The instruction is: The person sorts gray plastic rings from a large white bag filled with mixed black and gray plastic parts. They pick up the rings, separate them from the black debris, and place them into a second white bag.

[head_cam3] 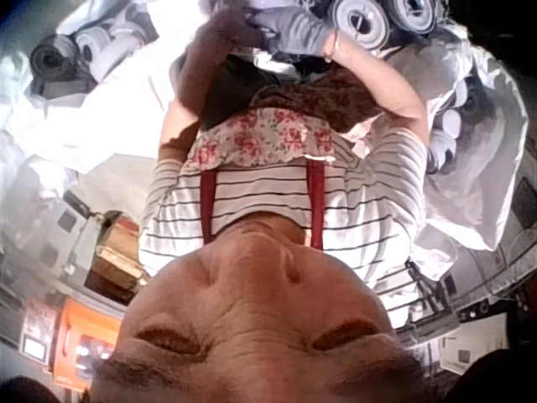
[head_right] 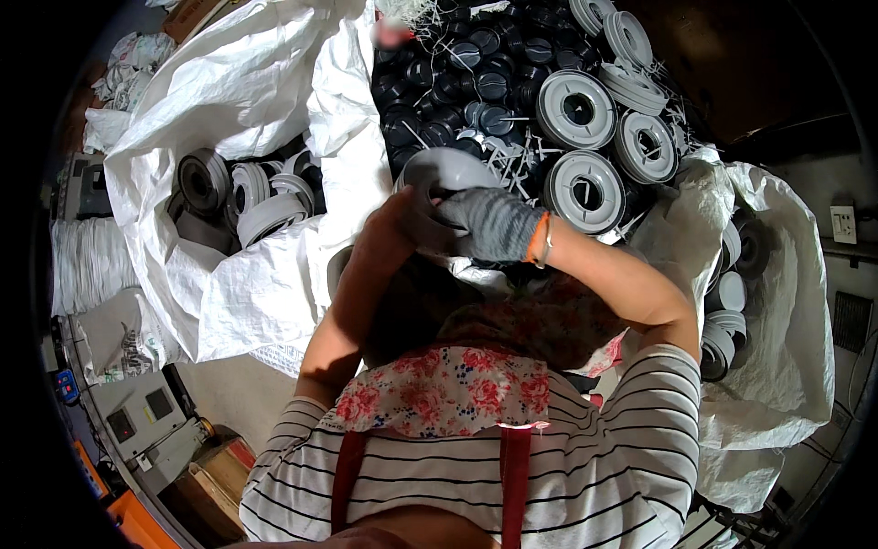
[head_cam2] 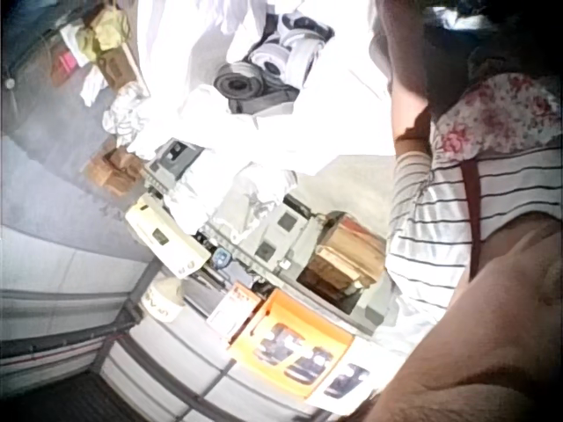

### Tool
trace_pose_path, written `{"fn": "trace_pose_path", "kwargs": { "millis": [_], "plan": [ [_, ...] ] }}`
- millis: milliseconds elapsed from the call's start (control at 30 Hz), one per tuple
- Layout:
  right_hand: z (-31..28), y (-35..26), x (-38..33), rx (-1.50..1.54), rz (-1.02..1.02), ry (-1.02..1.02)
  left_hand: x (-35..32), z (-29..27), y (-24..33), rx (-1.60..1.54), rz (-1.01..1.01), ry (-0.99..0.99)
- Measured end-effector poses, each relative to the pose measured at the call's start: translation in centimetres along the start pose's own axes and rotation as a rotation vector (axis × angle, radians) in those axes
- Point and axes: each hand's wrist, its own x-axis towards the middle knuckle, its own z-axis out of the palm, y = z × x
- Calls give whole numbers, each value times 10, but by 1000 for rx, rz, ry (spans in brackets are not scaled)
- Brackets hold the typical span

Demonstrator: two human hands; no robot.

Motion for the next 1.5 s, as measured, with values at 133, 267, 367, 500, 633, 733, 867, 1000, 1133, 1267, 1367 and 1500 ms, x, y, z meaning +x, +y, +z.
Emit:
{"fn": "trace_pose_path", "kwargs": {
  "millis": [133,267,367,500,633,733,867,1000,1133,1267,1367,1500],
  "plan": [
    [-6,55,67,-192,375,222,36,-34,-46,-411,-19,139],
    [46,145,111,-221,705,330,47,-37,-44,-324,-18,209],
    [50,157,125,-69,895,134,44,-33,-40,-305,-2,249],
    [13,72,98,-205,598,251,38,-30,-47,-441,4,320],
    [-8,7,42,-126,380,167,39,-22,-40,-486,160,92],
    [9,12,18,-73,28,362,21,-10,-33,-374,184,-22],
    [-5,-11,15,-102,254,339,3,2,-33,-270,278,-22],
    [-22,-35,14,-111,271,271,-11,-3,-34,-252,323,-92],
    [-25,-47,10,-147,237,265,-26,1,-27,-261,313,-148],
    [-28,-56,10,-125,40,336,-37,18,-24,-301,344,-86],
    [-31,-62,9,-230,19,304,-40,28,-22,-281,323,-18],
    [-45,-73,5,-292,310,133,-45,4,-22,210,363,-74]
  ]
}}
